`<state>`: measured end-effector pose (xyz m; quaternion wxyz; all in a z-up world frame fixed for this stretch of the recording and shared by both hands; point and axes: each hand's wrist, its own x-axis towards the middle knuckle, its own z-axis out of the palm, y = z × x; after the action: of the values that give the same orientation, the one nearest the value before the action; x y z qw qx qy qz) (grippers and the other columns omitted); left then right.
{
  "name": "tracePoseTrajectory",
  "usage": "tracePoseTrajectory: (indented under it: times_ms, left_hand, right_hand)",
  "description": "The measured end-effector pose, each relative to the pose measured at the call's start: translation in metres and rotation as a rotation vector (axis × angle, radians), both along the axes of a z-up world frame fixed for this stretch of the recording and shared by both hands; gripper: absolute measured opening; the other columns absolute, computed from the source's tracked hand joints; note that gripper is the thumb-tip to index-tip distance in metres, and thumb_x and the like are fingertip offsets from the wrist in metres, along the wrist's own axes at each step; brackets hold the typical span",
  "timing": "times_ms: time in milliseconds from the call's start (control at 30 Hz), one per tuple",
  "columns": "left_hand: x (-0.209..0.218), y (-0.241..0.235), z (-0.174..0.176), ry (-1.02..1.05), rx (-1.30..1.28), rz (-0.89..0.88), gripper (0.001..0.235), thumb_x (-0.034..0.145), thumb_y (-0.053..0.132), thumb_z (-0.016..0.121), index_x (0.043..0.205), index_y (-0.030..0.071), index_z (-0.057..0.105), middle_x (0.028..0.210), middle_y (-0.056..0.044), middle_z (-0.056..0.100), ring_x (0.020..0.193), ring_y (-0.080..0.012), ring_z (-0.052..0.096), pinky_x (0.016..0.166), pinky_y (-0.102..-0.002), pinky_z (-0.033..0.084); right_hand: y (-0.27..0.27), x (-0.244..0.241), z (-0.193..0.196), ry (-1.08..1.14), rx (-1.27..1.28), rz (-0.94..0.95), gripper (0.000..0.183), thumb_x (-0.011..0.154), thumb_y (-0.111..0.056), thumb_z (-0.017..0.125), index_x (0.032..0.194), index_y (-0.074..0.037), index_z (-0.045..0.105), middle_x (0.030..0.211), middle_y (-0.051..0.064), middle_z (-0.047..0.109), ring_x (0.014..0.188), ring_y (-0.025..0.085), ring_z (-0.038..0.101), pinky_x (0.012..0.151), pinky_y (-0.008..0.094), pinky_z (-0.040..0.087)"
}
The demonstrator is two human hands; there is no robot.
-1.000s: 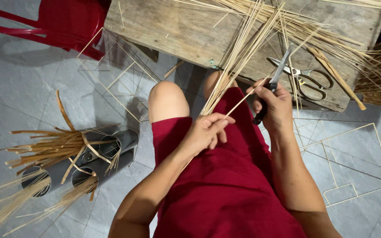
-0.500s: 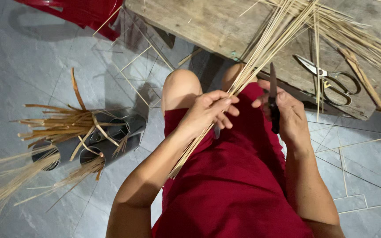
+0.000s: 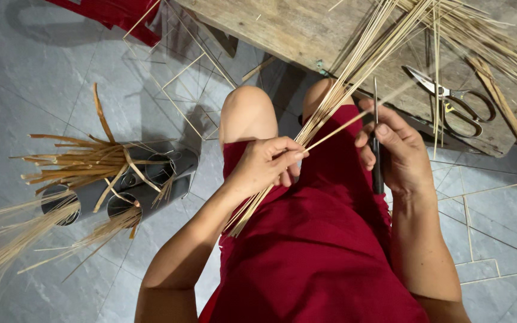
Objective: The person sits on the floor and uses a knife to sharpen the ends of thin wooden sticks. They hold a bundle of sticks in their left hand and repeatedly scrape the knife along the ends to create a point, occasionally discarding the sharpened sticks.
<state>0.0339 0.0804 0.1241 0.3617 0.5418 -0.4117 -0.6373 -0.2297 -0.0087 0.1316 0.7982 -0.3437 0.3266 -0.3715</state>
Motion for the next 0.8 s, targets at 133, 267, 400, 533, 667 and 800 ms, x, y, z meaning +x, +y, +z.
tracePoseTrajectory:
  times_ms: [133, 267, 400, 533, 667, 800]
  left_hand:
    - [0.003, 0.002, -0.001, 0.129, 0.009, 0.007, 0.022, 0.106, 0.018, 0.057, 0.112, 0.002, 0.072, 0.075, -0.005, 0.071, 0.051, -0.0077, 0.062, 0.047, -0.021, 0.049]
    - [-0.001, 0.001, 0.007, 0.069, 0.008, -0.018, 0.024, 0.107, 0.02, 0.055, 0.114, 0.003, 0.072, 0.074, -0.004, 0.071, 0.051, -0.007, 0.061, 0.046, -0.02, 0.047]
    - [-0.007, 0.002, 0.015, 0.018, -0.071, 0.003, 0.022, 0.106, 0.02, 0.057, 0.114, 0.005, 0.071, 0.072, -0.003, 0.071, 0.052, -0.0066, 0.062, 0.048, -0.021, 0.049]
    - [-0.008, 0.005, 0.025, -0.118, -0.16, 0.026, 0.018, 0.104, 0.018, 0.06, 0.113, 0.007, 0.071, 0.071, -0.002, 0.072, 0.053, -0.0062, 0.065, 0.049, -0.021, 0.052]
    - [-0.007, 0.011, 0.038, -0.177, -0.136, 0.037, 0.016, 0.103, 0.016, 0.062, 0.111, 0.008, 0.072, 0.07, -0.003, 0.072, 0.051, -0.007, 0.063, 0.046, -0.022, 0.05]
    - [-0.004, 0.021, 0.048, -0.171, -0.15, 0.056, 0.016, 0.102, 0.016, 0.062, 0.112, 0.008, 0.072, 0.071, -0.002, 0.071, 0.051, -0.0062, 0.062, 0.045, -0.022, 0.049]
  right_hand:
    - [0.006, 0.01, 0.004, 0.036, 0.0, 0.1, 0.06, 0.097, -0.017, 0.071, 0.152, -0.001, 0.052, 0.088, 0.014, 0.069, 0.059, 0.016, 0.058, 0.054, 0.025, 0.047]
    - [0.01, 0.021, 0.001, 0.097, 0.043, 0.16, 0.057, 0.094, -0.016, 0.073, 0.147, -0.001, 0.054, 0.085, 0.013, 0.07, 0.059, 0.016, 0.06, 0.054, 0.025, 0.048]
    - [0.013, 0.024, -0.002, 0.16, 0.01, 0.188, 0.047, 0.097, -0.014, 0.071, 0.14, -0.002, 0.061, 0.085, 0.01, 0.07, 0.063, 0.015, 0.062, 0.057, 0.026, 0.05]
    - [0.019, 0.026, 0.006, 0.195, -0.033, 0.221, 0.039, 0.097, -0.013, 0.069, 0.134, -0.005, 0.062, 0.086, 0.006, 0.07, 0.066, 0.013, 0.066, 0.057, 0.025, 0.053]
    - [0.021, 0.03, 0.015, 0.211, -0.105, 0.248, 0.033, 0.097, -0.014, 0.069, 0.129, -0.005, 0.063, 0.086, 0.006, 0.071, 0.067, 0.012, 0.068, 0.056, 0.024, 0.052]
    - [0.028, 0.032, 0.018, 0.236, -0.098, 0.205, 0.031, 0.097, -0.011, 0.069, 0.127, -0.003, 0.064, 0.086, 0.005, 0.07, 0.065, 0.011, 0.065, 0.054, 0.023, 0.049]
